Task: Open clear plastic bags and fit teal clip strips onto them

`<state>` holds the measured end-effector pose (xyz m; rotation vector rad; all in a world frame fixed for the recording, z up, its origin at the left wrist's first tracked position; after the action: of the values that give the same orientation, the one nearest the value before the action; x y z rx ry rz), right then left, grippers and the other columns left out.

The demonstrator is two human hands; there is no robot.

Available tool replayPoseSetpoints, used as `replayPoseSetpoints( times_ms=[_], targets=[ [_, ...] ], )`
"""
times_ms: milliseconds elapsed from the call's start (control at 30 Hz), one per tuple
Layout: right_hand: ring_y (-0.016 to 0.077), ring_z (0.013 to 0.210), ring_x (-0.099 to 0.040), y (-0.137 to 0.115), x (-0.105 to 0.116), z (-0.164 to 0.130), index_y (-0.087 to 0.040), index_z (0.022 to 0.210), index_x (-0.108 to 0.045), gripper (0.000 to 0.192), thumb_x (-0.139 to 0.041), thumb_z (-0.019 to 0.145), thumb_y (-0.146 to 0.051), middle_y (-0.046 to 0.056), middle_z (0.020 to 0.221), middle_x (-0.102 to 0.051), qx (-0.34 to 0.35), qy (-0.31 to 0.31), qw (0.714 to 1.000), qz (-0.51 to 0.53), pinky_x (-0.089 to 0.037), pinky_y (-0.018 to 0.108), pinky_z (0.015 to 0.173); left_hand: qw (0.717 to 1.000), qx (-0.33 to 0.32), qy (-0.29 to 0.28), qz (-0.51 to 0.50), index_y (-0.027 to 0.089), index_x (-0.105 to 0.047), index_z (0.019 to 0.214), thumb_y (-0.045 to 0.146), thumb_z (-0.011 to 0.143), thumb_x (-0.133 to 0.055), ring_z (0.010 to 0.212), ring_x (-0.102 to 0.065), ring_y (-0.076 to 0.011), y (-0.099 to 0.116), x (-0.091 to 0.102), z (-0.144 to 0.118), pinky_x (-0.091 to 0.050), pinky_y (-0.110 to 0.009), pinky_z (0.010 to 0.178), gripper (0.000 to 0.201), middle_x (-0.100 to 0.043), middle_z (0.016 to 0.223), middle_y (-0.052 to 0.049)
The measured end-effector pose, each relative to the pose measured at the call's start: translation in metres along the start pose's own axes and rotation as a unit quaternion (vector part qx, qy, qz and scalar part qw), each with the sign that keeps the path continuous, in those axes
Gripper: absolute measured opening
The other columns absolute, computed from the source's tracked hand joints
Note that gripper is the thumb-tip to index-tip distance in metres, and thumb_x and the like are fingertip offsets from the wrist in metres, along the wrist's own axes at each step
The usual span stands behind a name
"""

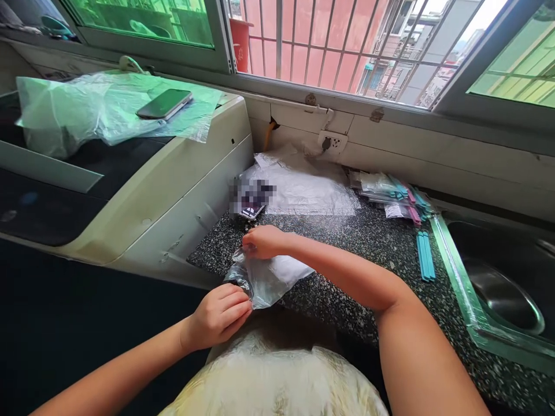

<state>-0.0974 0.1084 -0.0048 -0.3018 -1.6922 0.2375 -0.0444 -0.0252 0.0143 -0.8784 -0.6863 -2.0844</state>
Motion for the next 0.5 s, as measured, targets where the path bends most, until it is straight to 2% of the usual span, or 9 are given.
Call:
replayPoseSetpoints(
  times_ms=[100, 267, 367, 500],
  targets=[
    [0.0159, 0.073, -0.055, 0.002, -0.008, -0.001, -0.016, 0.088, -0.065, 0.018, -0.062, 0.074, -0.027, 0.006, 0.086, -0.066, -0.018, -0.029, 0.999, -0.023, -0.032, 0.024, 0.061, 1.000, -0.010, -0.003, 0.005, 0.014, -0.060, 0.075, 0.012, 0.084, -0.048, 0.064, -0.055, -0.0145, 0.000, 0.000, 0.001, -0.048, -0.029, 0.063, 0.015, -0.063, 0.066, -0.005],
    [0.0108, 0.060, -0.049, 0.014, -0.009, -0.015, -0.016, 0.072, -0.064, 0.007, -0.058, 0.072, -0.015, 0.001, 0.070, -0.065, -0.051, -0.052, 0.997, 0.009, -0.029, 0.022, 0.056, 0.999, -0.032, -0.004, 0.007, 0.014, -0.059, 0.075, 0.011, 0.082, -0.050, 0.065, -0.053, -0.0150, 0.000, 0.004, 0.009, -0.048, -0.030, 0.063, 0.012, -0.064, 0.068, -0.005],
    [0.0087, 0.056, -0.045, 0.027, 0.005, -0.038, -0.015, 0.069, -0.062, 0.005, -0.058, 0.070, -0.013, -0.001, 0.064, -0.060, -0.077, -0.028, 0.996, 0.041, -0.028, 0.022, 0.055, 0.999, -0.041, 0.009, 0.004, 0.014, -0.059, 0.077, 0.010, 0.081, -0.052, 0.066, -0.054, -0.0152, -0.004, 0.007, 0.022, -0.048, -0.030, 0.064, 0.009, -0.065, 0.068, -0.004],
    [0.0079, 0.058, -0.043, 0.055, 0.038, -0.090, -0.014, 0.069, -0.059, 0.009, -0.051, 0.072, -0.010, -0.002, 0.062, -0.055, -0.143, 0.061, 0.981, 0.117, -0.032, 0.022, 0.057, 0.998, -0.063, 0.031, -0.001, 0.014, -0.059, 0.079, 0.012, 0.081, -0.054, 0.071, -0.056, -0.0161, -0.012, 0.004, 0.049, -0.048, -0.030, 0.067, 0.006, -0.066, 0.072, -0.005]
  ],
)
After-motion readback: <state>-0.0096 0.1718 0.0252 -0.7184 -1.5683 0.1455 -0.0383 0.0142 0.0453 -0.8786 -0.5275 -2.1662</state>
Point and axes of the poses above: each hand's wrist, its own z-axis towards the middle knuckle, its own x-axis out of the back of the hand, y = z × x, the point moved 9 cm from there along z, towards the middle knuckle
